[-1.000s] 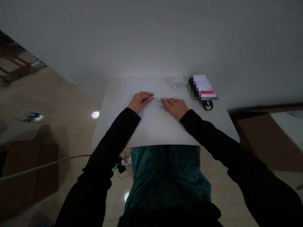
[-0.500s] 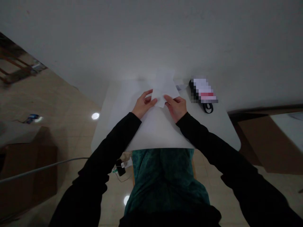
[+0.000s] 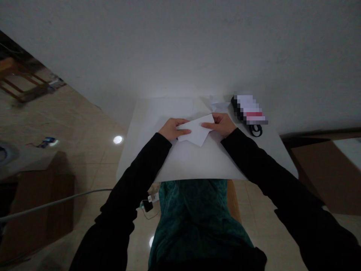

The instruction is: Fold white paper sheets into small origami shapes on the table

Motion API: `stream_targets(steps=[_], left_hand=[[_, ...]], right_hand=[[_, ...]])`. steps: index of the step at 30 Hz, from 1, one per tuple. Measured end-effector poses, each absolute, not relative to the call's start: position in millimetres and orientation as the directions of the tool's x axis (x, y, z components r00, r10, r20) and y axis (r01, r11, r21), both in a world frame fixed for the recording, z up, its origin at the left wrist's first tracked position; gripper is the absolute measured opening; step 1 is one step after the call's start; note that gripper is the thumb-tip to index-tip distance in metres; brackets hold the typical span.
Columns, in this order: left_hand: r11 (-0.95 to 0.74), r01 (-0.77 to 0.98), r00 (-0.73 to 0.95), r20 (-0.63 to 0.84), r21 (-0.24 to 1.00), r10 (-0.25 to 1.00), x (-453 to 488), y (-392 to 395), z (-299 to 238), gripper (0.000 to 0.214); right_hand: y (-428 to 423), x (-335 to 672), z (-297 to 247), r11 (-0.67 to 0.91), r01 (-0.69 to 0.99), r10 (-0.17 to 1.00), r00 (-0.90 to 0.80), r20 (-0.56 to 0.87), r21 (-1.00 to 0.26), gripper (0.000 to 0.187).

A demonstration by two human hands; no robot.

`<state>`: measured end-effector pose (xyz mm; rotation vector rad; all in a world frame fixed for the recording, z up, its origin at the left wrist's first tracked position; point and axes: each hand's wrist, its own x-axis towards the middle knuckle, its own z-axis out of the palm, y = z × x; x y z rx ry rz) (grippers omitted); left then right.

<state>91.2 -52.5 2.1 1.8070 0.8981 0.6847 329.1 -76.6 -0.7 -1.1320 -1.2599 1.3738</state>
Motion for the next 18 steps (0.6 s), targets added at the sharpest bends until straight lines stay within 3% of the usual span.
stream_targets(steps=[4,7,10,13,18], left_hand=[[-0.502,0.414,0.600,0.187,0.759,0.778,93.9,-58.1,4.3,0.039],[-0.579,0.519,0.575,0.244,0.629,0.781,98.7,-65.1,6.2,0.036],[-0.600,0.607,0.547,0.274,0.521,0.791,104.3,-69.1,3.8,0.035],[-0.650,0.636,0.569,0.316,0.416,0.759,105.9,-66.3,-2.9,0.031],[-0.721,0.545,0.603,0.397,0.428,0.692,96.0,-57.4,-11.5,0.025]], right_hand=[[-76.2,336.8,-1.6,0.061,0.179,0.980,-0.197,0.025,-0.982,0.032],[-76.4,339.7,3.5,0.115,0.347,0.963,-0.268,0.019,-0.931,0.030],[-75.3,340.4,6.2,0.139,0.393,0.936,-0.351,-0.008,-0.909,0.030],[-73.3,339.9,-0.2,0.241,0.422,0.936,-0.340,0.094,-0.874,0.024],[-74.3,344.7,-19.9,0.412,0.544,0.911,-0.266,0.315,-0.731,0.018]])
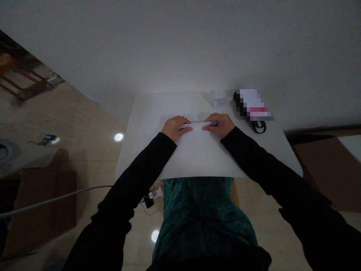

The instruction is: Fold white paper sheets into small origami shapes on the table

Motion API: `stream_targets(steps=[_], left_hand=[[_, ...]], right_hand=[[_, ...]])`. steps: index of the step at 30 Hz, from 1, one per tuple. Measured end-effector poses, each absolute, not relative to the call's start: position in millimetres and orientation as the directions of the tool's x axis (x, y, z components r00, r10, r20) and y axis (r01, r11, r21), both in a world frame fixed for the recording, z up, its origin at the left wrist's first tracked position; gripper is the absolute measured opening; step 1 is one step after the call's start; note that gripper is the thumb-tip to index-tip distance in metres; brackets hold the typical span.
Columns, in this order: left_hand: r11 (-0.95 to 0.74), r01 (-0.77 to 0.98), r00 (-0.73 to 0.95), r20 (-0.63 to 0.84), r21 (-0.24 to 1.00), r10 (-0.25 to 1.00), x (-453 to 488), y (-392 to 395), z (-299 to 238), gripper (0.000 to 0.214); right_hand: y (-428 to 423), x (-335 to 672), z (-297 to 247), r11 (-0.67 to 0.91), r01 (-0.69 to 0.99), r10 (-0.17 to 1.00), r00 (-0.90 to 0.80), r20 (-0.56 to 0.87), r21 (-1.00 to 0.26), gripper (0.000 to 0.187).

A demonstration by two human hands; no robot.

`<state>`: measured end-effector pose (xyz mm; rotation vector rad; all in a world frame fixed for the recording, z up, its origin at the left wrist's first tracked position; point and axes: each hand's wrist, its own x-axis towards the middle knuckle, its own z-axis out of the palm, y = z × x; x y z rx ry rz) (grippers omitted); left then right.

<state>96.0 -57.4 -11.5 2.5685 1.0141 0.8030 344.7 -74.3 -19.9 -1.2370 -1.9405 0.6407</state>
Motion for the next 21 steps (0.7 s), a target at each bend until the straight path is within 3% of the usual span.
stream_targets(steps=[3,9,13,15,18,21], left_hand=[[-0.763,0.504,0.627,0.436,0.405,0.646,90.7,-58.6,-10.7,0.023],[-0.876,0.407,0.730,0.484,0.259,0.483,98.7,-78.3,-4.5,0.026],[-0.877,0.433,0.753,0.451,0.209,0.479,104.1,-88.4,-4.7,0.057],[-0.884,0.418,0.765,0.445,0.208,0.466,103.5,-89.1,-6.3,0.061],[-0.896,0.395,0.771,0.457,0.202,0.443,101.2,-88.5,-8.9,0.059],[-0.902,0.388,0.769,0.474,0.188,0.429,100.5,-90.7,-10.1,0.056]], right_hand=[[-82.0,349.7,-26.4,0.531,0.600,0.846,-0.333,0.416,-0.598,0.015],[-101.2,346.8,-23.4,0.650,0.743,0.707,-0.512,0.488,-0.160,0.031],[-108.6,339.8,-15.7,0.627,0.779,0.685,-0.563,0.463,0.020,0.032],[-112.6,336.9,-11.3,0.617,0.779,0.656,-0.586,0.476,0.108,0.034],[-118.7,333.6,-6.2,0.615,0.766,0.625,-0.619,0.475,0.189,0.037],[-123.3,332.7,-5.8,0.636,0.758,0.643,-0.622,0.446,0.141,0.034]])
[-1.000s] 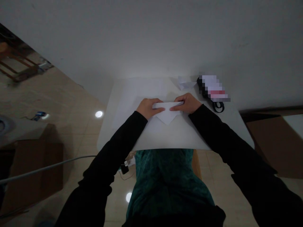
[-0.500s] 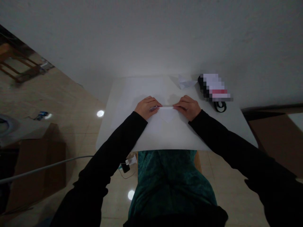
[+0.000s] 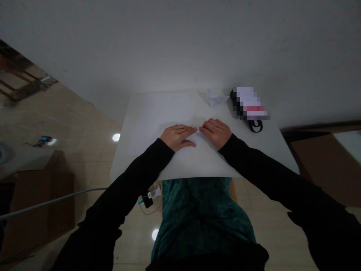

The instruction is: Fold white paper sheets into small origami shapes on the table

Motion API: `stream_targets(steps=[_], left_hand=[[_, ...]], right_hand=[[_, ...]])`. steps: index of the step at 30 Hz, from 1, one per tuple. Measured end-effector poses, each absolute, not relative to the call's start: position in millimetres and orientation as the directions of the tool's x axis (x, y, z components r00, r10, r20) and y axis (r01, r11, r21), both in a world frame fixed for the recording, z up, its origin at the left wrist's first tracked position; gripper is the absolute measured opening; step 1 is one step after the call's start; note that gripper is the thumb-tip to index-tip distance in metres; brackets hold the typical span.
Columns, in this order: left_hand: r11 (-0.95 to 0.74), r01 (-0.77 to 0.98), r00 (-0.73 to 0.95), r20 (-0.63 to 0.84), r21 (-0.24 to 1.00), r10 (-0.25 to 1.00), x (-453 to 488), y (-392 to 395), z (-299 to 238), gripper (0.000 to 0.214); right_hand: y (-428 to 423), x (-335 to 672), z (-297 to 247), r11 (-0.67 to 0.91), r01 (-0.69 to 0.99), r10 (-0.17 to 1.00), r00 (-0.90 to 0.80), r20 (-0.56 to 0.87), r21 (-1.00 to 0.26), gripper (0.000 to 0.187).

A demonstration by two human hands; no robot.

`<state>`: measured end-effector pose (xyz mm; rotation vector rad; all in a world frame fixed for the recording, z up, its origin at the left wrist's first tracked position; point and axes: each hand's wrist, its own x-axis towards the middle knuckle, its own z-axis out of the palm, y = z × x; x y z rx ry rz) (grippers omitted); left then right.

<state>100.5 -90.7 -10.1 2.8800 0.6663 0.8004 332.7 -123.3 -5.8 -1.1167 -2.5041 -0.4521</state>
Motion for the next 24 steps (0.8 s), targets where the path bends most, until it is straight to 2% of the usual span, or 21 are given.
stream_targets(steps=[5,10,17,20,24], left_hand=[[-0.889,0.432,0.784,0.423,0.153,0.454,103.0,-100.1,-8.4,0.046],[-0.871,0.459,0.780,0.392,0.174,0.488,104.9,-105.0,-5.3,0.040],[-0.861,0.475,0.790,0.344,0.179,0.508,106.9,-106.4,-2.0,0.038],[-0.856,0.482,0.793,0.324,0.185,0.517,107.7,-106.9,-0.5,0.040],[-0.855,0.495,0.803,0.295,0.152,0.517,109.2,-106.1,2.0,0.040]], right_hand=[[-128.4,336.9,-11.6,0.659,0.752,0.680,-0.613,0.402,0.031,0.033],[-137.7,344.3,-14.9,0.697,0.717,0.653,-0.652,0.385,0.031,0.034],[-151.7,345.3,-21.4,0.682,0.731,0.628,-0.612,0.481,0.040,0.033],[-151.1,334.3,-19.4,0.646,0.763,0.675,-0.561,0.479,-0.017,0.034],[-146.3,314.1,-11.7,0.613,0.780,0.751,-0.527,0.397,-0.125,0.045]])
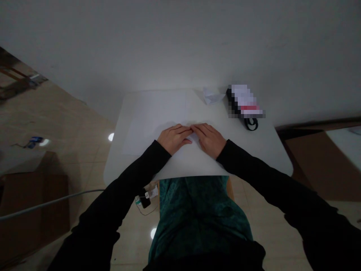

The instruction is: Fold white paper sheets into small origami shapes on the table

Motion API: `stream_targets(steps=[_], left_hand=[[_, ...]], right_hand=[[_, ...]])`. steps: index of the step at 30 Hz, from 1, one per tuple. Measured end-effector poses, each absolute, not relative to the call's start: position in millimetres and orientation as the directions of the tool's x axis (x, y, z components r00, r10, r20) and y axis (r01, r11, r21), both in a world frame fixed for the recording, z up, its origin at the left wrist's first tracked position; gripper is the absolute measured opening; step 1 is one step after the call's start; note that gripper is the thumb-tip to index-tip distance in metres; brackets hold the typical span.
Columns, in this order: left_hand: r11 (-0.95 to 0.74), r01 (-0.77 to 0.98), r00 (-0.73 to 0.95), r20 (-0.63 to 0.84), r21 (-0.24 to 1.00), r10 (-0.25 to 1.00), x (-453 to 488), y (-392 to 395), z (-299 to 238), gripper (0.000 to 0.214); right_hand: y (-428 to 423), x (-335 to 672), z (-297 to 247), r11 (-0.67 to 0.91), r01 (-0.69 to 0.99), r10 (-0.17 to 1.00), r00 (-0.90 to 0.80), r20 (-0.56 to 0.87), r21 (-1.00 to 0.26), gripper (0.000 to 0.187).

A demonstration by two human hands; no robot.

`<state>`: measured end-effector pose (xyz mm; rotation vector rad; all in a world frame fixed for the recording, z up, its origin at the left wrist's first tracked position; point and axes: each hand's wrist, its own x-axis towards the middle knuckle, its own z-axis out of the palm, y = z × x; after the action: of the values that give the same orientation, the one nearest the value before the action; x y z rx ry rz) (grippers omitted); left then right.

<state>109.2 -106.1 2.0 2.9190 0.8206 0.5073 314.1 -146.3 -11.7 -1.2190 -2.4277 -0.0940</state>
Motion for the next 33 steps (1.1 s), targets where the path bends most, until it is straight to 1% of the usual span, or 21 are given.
stream_targets(steps=[4,9,11,17,21,25,28,30,32,33], left_hand=[[-0.850,0.510,0.811,0.255,0.135,0.527,110.5,-105.9,4.3,0.039],[-0.807,0.568,0.775,0.227,0.162,0.590,110.0,-109.8,7.9,0.042],[-0.784,0.601,0.751,0.227,0.155,0.620,109.3,-111.8,9.0,0.043],[-0.739,0.668,0.705,0.247,0.085,0.665,108.6,-121.2,11.9,0.048],[-0.654,0.756,0.631,0.247,0.016,0.735,108.9,-132.7,16.5,0.054],[-0.604,0.796,0.590,0.266,-0.033,0.763,106.1,-140.1,20.8,0.059],[-0.573,0.820,0.553,0.276,-0.009,0.786,98.9,-133.6,25.5,0.057],[-0.512,0.858,0.488,0.253,0.034,0.835,92.6,-120.5,30.6,0.056],[-0.410,0.905,0.382,0.206,0.114,0.901,87.8,-101.8,36.4,0.053],[-0.363,0.915,0.336,0.163,0.176,0.928,86.7,-91.6,38.7,0.050]], right_hand=[[-145.8,304.7,-7.3,0.567,0.816,0.800,-0.513,0.312,-0.110,0.046],[-149.7,315.2,-10.8,0.505,0.861,0.834,-0.466,0.295,-0.066,0.041],[-148.8,322.4,-11.6,0.478,0.877,0.845,-0.444,0.299,-0.049,0.040],[-142.2,339.6,-11.0,0.444,0.896,0.852,-0.411,0.324,-0.030,0.036],[-143.4,342.8,-12.7,0.456,0.890,0.835,-0.428,0.347,0.002,0.035],[-146.4,341.3,-12.7,0.431,0.901,0.832,-0.416,0.366,0.044,0.033],[-147.0,339.6,-11.7,0.426,0.904,0.835,-0.410,0.368,0.039,0.033],[-146.8,338.8,-11.1,0.423,0.906,0.839,-0.400,0.370,0.019,0.032],[-146.6,338.7,-10.4,0.415,0.910,0.844,-0.385,0.373,0.000,0.033],[-146.6,338.6,-9.7,0.411,0.912,0.847,-0.380,0.372,-0.004,0.033]])
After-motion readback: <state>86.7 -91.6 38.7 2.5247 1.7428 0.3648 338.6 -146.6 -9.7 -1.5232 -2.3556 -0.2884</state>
